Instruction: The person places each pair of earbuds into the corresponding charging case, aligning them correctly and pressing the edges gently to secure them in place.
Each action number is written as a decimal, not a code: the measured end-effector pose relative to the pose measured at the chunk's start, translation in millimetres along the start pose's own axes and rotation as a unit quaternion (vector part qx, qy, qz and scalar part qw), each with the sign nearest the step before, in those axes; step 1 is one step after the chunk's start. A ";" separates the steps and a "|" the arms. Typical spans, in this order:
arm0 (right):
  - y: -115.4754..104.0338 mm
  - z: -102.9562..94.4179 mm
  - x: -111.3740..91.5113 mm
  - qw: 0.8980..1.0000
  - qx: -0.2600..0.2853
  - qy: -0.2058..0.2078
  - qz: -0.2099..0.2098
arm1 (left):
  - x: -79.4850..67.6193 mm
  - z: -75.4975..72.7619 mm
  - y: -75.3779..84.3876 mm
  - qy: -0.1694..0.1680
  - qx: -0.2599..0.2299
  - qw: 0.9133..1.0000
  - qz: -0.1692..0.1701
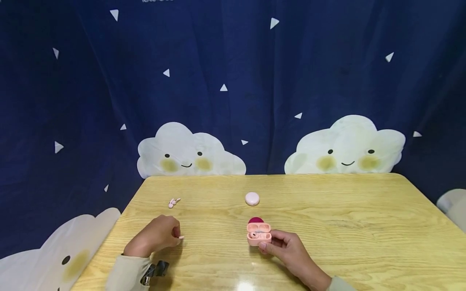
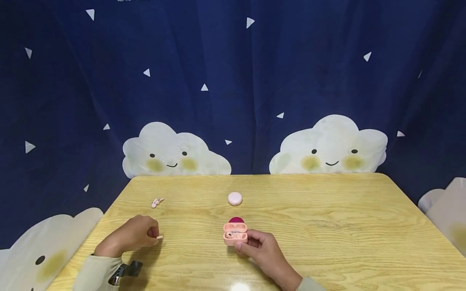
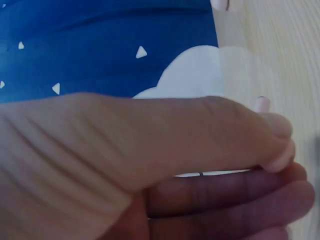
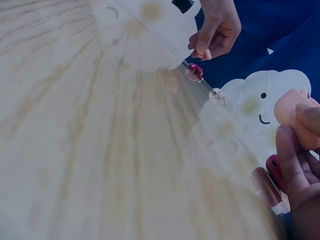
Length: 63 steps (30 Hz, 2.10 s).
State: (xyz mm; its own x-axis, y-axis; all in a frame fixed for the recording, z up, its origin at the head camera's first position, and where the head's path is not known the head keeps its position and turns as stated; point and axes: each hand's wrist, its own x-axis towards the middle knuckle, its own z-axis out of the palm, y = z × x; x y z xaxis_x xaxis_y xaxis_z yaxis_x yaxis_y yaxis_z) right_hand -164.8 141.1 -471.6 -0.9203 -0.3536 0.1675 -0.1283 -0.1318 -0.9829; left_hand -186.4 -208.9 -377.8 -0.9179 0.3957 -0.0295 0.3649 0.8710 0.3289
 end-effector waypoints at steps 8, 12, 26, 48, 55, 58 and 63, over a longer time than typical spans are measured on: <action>0.0 3.4 6.2 1.000 -0.020 0.014 -0.009 | 11.1 -2.5 19.9 0.042 0.002 0.996 0.076; 1.5 5.2 11.3 1.000 -0.015 0.014 -0.010 | 18.6 -3.8 31.3 0.093 0.036 0.989 0.107; 5.2 9.3 23.2 1.000 -0.003 0.012 -0.001 | 45.4 -3.1 71.8 0.112 0.011 0.986 0.127; 5.1 8.1 26.0 0.999 -0.030 -0.012 -0.012 | 63.8 10.7 120.0 0.130 0.031 0.972 0.193; 5.2 7.9 24.6 1.000 -0.016 -0.016 -0.015 | 64.6 16.1 122.5 0.129 0.035 0.970 0.204; 4.6 8.4 23.8 1.000 -0.012 -0.020 -0.018 | 64.7 18.2 123.7 0.121 0.032 0.970 0.207; 2.4 8.3 22.7 1.000 -0.019 -0.019 -0.017 | 65.2 22.3 127.4 0.122 0.040 0.967 0.219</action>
State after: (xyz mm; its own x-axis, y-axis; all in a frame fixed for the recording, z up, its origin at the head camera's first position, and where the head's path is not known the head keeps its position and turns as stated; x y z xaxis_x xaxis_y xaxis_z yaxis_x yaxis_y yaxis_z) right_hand -182.9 125.1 -469.5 -0.9011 -0.3837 0.2020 -0.1728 -0.1097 -0.9788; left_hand -196.3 -65.7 -358.9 -0.6787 0.6592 0.3239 0.7288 0.6591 0.1857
